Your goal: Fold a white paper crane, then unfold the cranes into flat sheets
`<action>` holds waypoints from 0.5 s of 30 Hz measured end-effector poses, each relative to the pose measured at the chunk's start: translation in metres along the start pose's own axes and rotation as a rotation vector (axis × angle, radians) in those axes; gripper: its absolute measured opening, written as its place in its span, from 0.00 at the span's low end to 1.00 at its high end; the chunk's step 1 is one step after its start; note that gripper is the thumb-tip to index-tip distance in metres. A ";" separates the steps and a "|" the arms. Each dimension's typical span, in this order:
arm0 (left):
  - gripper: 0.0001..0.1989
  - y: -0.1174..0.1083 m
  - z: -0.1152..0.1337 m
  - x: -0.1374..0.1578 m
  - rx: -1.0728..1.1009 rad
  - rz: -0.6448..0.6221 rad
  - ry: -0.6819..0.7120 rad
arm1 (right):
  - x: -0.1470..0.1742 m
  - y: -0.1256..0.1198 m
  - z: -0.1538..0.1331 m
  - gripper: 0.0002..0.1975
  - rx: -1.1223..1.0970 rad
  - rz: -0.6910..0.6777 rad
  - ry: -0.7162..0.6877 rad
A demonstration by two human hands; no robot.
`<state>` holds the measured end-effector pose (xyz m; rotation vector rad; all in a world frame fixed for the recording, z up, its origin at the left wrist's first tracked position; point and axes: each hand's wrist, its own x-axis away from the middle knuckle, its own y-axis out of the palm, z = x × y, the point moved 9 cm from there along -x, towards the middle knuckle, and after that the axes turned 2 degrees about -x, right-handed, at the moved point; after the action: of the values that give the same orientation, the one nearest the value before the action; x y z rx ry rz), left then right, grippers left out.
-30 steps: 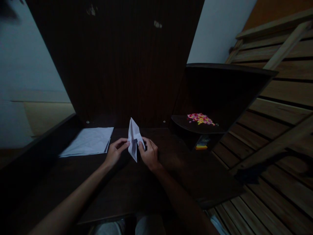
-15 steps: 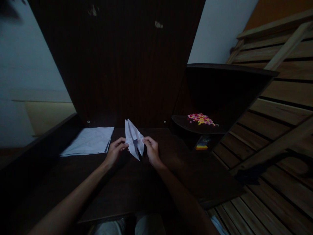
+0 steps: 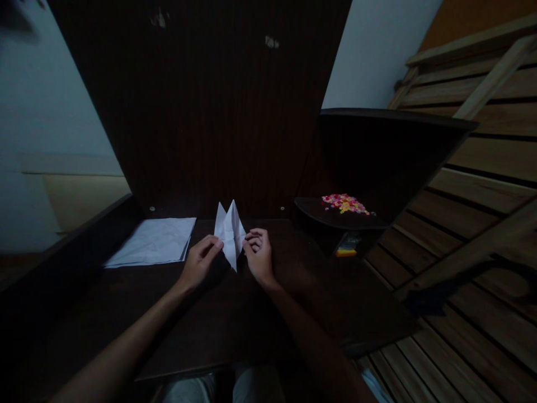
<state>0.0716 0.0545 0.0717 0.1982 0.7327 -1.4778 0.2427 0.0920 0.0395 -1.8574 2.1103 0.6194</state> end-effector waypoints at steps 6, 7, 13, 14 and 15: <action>0.09 0.012 0.027 0.011 -0.339 -0.033 0.330 | 0.007 0.005 -0.024 0.05 0.353 -0.045 -0.226; 0.09 0.014 0.029 0.013 -0.384 -0.035 0.368 | 0.007 0.004 -0.024 0.05 0.363 -0.042 -0.229; 0.08 0.017 0.033 0.016 -0.538 -0.038 0.490 | 0.004 0.002 -0.026 0.08 0.412 -0.033 -0.247; 0.08 0.017 0.033 0.016 -0.555 -0.043 0.502 | 0.005 0.002 -0.027 0.07 0.424 -0.030 -0.256; 0.08 0.018 0.034 0.017 -0.573 -0.047 0.512 | 0.006 0.003 -0.029 0.07 0.439 -0.026 -0.268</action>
<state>0.0980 0.0243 0.0831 0.1176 1.5507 -1.2078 0.2417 0.0735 0.0628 -1.4689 1.8605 0.3384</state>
